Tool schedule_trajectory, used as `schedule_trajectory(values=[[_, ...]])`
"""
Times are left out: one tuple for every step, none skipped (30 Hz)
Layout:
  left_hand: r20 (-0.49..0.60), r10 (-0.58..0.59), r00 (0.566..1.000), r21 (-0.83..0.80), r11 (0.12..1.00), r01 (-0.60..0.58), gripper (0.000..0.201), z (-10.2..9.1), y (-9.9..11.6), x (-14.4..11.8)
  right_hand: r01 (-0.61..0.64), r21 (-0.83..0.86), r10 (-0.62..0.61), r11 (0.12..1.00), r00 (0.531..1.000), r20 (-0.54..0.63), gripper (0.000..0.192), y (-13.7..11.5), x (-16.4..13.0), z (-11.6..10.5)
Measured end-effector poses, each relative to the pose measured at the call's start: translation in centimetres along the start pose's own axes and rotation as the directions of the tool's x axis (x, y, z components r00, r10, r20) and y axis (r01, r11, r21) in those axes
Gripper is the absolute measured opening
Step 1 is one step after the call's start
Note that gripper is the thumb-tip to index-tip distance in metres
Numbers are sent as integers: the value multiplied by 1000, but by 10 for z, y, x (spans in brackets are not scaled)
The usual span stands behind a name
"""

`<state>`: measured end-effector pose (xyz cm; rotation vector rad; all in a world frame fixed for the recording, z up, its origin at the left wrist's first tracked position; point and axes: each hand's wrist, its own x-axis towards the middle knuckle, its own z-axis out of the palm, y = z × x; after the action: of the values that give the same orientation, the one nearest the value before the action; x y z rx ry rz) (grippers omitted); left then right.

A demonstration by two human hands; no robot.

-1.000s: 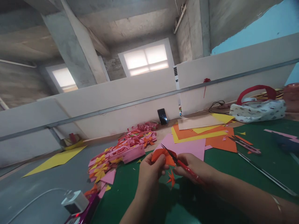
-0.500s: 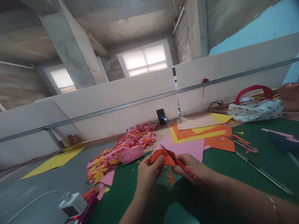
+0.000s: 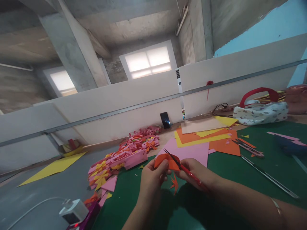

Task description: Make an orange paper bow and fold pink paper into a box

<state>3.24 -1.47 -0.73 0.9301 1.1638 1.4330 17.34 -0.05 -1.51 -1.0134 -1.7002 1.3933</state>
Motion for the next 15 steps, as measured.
schedule_trajectory(values=[[0,0,1000,-2,1000,0,27,0,0,0,-4,-13,4,1000,1000,-6,11,0,0,0],[2,1,1000,-4,1000,-1,28,0,0,1,-6,-29,5,1000,1000,-17,11,0,0,0],[6,1,1000,-5,1000,-1,28,-1,0,1,-6,-45,5,999,1000,-24,10,0,0,0],[9,-1,1000,-5,1000,1,28,-1,0,2,-2,-53,1,999,1000,-26,10,0,1,0],[10,-4,1000,-6,1000,4,29,-1,0,2,3,-53,-4,999,1000,-23,10,0,1,0],[10,-7,1000,-7,1000,7,29,-1,0,2,9,-52,-10,999,1000,-20,10,1,1,0],[9,-10,1000,-7,1000,10,29,-1,0,2,7,-52,-8,999,1000,-15,10,1,1,0],[5,-12,1000,-8,1000,12,29,-1,0,1,2,-55,-3,998,1000,-13,9,1,1,-1],[0,-15,1000,-10,1000,15,29,-1,0,1,-5,-62,5,998,1000,-12,8,1,1,-1],[-2,-16,1000,-12,1000,16,29,-1,1,0,-13,-72,11,997,1000,-18,7,1,1,-1],[-2,-15,1000,-13,1000,15,28,-1,1,-1,-16,-82,14,996,1000,-23,6,1,0,-1],[-1,-14,1000,-16,1000,14,28,0,1,-1,-14,-87,12,996,1000,-25,6,0,0,-1],[2,-12,1000,-18,1000,12,28,0,1,-1,-11,-89,8,996,1000,-26,6,0,-1,-1],[4,-11,1000,-19,1000,11,27,0,1,-1,-11,-91,8,996,1000,-28,6,0,-2,0],[8,-10,1000,-21,1000,10,27,0,1,-1,-14,-92,12,996,1000,-28,6,-1,-2,0]])
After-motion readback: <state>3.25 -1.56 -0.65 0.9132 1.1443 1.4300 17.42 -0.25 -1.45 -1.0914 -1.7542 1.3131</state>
